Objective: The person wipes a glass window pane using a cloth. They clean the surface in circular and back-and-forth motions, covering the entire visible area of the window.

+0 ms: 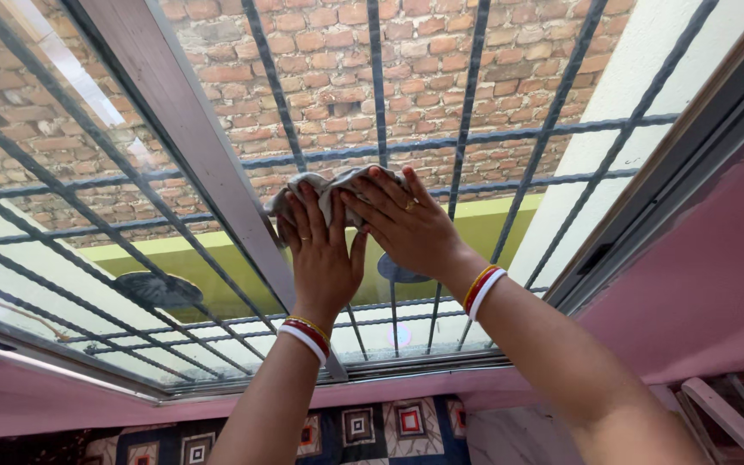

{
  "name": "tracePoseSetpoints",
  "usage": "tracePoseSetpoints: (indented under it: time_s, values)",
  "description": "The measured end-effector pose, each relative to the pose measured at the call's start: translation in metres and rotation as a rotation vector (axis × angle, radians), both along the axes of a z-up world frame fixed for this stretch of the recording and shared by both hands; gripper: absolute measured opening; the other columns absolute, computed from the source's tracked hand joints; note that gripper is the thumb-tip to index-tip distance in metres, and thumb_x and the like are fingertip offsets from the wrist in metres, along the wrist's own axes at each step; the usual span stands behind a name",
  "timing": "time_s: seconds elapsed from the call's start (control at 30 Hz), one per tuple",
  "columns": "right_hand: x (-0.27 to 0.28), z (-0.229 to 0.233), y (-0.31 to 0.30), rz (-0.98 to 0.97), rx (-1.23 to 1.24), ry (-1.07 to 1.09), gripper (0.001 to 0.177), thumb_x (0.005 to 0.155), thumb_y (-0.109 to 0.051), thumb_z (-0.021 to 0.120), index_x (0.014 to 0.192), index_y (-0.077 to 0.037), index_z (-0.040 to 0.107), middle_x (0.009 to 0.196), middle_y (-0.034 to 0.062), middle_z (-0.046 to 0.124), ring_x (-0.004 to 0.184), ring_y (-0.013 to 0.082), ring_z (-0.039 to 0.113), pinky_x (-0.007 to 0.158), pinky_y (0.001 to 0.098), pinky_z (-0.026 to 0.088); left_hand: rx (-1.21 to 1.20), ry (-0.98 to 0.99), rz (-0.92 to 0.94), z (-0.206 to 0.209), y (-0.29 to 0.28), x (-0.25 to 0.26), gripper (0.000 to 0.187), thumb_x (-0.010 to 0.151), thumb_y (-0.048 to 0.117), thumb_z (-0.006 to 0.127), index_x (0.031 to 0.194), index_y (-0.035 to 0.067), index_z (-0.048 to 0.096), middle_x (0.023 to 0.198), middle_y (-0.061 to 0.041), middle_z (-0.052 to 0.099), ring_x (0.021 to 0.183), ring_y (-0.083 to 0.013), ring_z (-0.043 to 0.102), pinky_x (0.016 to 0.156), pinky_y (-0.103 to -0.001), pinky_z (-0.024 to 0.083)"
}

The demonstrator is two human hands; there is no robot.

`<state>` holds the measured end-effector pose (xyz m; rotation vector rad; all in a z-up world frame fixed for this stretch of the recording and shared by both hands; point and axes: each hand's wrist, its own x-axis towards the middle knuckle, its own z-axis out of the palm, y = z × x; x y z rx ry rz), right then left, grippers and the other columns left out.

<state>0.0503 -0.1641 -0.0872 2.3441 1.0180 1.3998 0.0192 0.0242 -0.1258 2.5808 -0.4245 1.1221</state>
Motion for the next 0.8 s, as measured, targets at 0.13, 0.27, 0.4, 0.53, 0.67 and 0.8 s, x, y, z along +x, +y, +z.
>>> tracePoseSetpoints:
  time_s: [0.13, 0.27, 0.4, 0.53, 0.67, 0.8]
  values:
    - [0.003, 0.007, -0.035, -0.075, 0.001, -0.071, 0.053, 0.115, -0.035, 0.050, 0.166, -0.024, 0.041, 0.173, 0.0026, 0.029, 0.161, 0.0245, 0.013, 0.129, 0.0543, -0.006, 0.184, -0.021, -0.012, 0.027, -0.012, 0.002, 0.062, 0.109, 0.041, 0.048, 0.163, 0.013, 0.037, 0.171, -0.020, 0.016, 0.158, -0.0440, 0.012, 0.122, -0.071, 0.004]
    - [0.011, 0.020, -0.073, -0.109, 0.213, 0.052, 0.049, 0.116, -0.030, 0.051, 0.163, -0.018, 0.049, 0.172, 0.0083, 0.031, 0.162, 0.0273, 0.015, 0.126, 0.0604, -0.006, 0.287, -0.173, -0.096, 0.075, -0.036, 0.027, 0.051, 0.114, 0.040, 0.048, 0.163, 0.028, 0.041, 0.173, -0.007, 0.024, 0.160, -0.0346, 0.016, 0.124, -0.070, 0.003]
    - [0.018, -0.002, -0.093, -0.101, 0.299, 0.118, 0.049, 0.114, -0.030, 0.051, 0.159, -0.011, 0.053, 0.170, 0.0149, 0.031, 0.161, 0.0340, 0.014, 0.125, 0.0626, -0.005, 0.257, -0.242, -0.150, 0.066, -0.067, 0.044, 0.048, 0.114, 0.039, 0.051, 0.161, 0.032, 0.045, 0.171, -0.006, 0.028, 0.159, -0.0350, 0.018, 0.124, -0.070, 0.006]
    - [0.027, -0.042, -0.100, -0.089, 0.311, 0.084, 0.049, 0.114, -0.031, 0.052, 0.158, -0.009, 0.053, 0.169, 0.0165, 0.031, 0.159, 0.0367, 0.013, 0.127, 0.0607, -0.004, 0.224, -0.297, -0.158, 0.024, -0.080, 0.055, 0.047, 0.113, 0.040, 0.053, 0.160, 0.033, 0.048, 0.170, -0.007, 0.030, 0.159, -0.0352, 0.019, 0.124, -0.069, 0.009]
    - [0.025, -0.077, -0.106, -0.050, 0.322, 0.098, 0.048, 0.112, -0.029, 0.053, 0.156, -0.010, 0.054, 0.168, 0.0165, 0.031, 0.159, 0.0351, 0.013, 0.128, 0.0599, -0.003, 0.296, -0.334, -0.169, -0.007, -0.080, 0.057, 0.045, 0.110, 0.038, 0.057, 0.155, 0.033, 0.054, 0.169, -0.004, 0.032, 0.158, -0.0302, 0.022, 0.125, -0.063, 0.011]
    - [0.023, -0.079, -0.120, -0.045, 0.217, -0.021, 0.043, 0.111, -0.019, 0.056, 0.153, -0.022, 0.059, 0.169, 0.0052, 0.034, 0.161, 0.0255, 0.016, 0.130, 0.0551, -0.004, 0.370, -0.579, -0.192, -0.012, -0.059, 0.058, 0.039, 0.113, 0.030, 0.063, 0.152, 0.033, 0.061, 0.166, -0.001, 0.038, 0.155, -0.0217, 0.032, 0.130, -0.055, 0.016]
